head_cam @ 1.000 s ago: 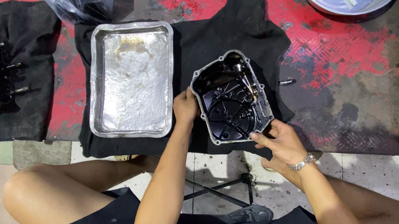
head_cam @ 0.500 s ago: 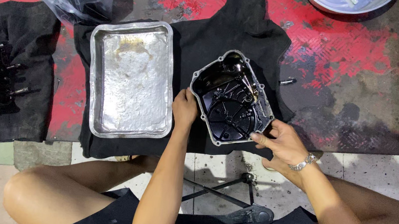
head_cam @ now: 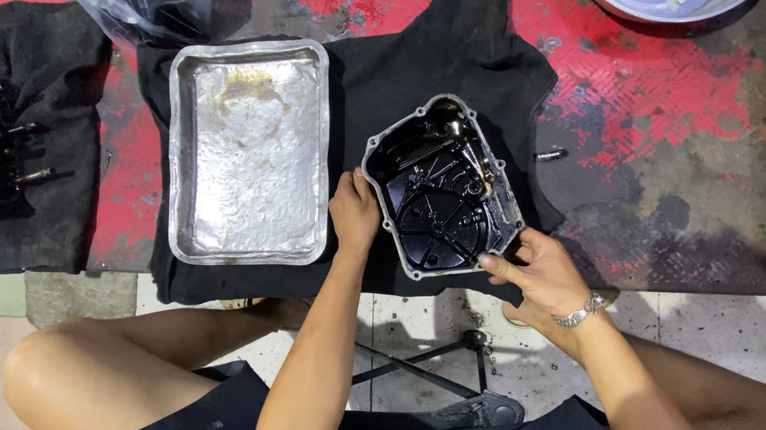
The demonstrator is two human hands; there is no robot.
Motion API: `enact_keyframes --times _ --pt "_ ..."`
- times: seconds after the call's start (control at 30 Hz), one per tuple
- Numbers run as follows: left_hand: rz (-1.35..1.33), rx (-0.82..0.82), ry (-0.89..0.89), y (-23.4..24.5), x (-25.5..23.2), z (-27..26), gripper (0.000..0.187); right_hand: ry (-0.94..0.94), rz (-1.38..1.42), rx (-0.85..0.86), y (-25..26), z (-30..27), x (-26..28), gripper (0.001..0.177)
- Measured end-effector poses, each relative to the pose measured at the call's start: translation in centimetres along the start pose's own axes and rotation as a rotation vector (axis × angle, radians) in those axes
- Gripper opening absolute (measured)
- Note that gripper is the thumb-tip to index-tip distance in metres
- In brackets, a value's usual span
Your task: The person cleans a disassembled engine casing by wiping its interior surfaces with a cloth and applying liquid from a bottle. They also handle a metal tray and a black cloth on the workbench.
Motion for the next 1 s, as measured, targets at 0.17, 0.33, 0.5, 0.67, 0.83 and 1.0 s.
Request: enact_keyframes --times 0.17,0.33,0.5,0.67,0.83,1.0 --pt "-0.652 0.198 0.567 -2.0 3.0 0.2 0.038 -0.046 0.002 -0.002 0.3 -0.5 0.2 0.043" --pt "-0.203 0.026 0.012 1.6 -1.3 -1.6 0.030 -0.080 -0.006 -0.023 0.0 -0.3 0.3 0.045" --pt "-0.239 0.022 0.130 2.0 -2.2 -1.9 0.029 -0.022 -0.030 -0.006 0.0 -0.3 0.4 0.050" --pt "-0.318 -0.140 0.287 2.3 -1.5 -1.6 0.027 -0.043 -0.044 -0.008 0.1 -0.2 0.5 0.049" --pt "-0.156 -0.348 0.054 3.5 -0.6 -2.4 0.024 -0.017 0.016 0.021 0.0 0.0 0.4 0.047" --pt "-0.395 -0.372 0.522 4.0 1.8 -3.6 0.024 -0.077 -0.017 -0.015 0.1 -0.2 0.1 0.045"
Point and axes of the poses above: each hand's wrist, its own z-axis towards the middle knuckle, its own y-axis out of the back of the hand, x = y × z, the point moved 3 cm from there along z, towards the middle knuckle, and after that the axes turned 5 degrees about -x, right-handed, at the moved point
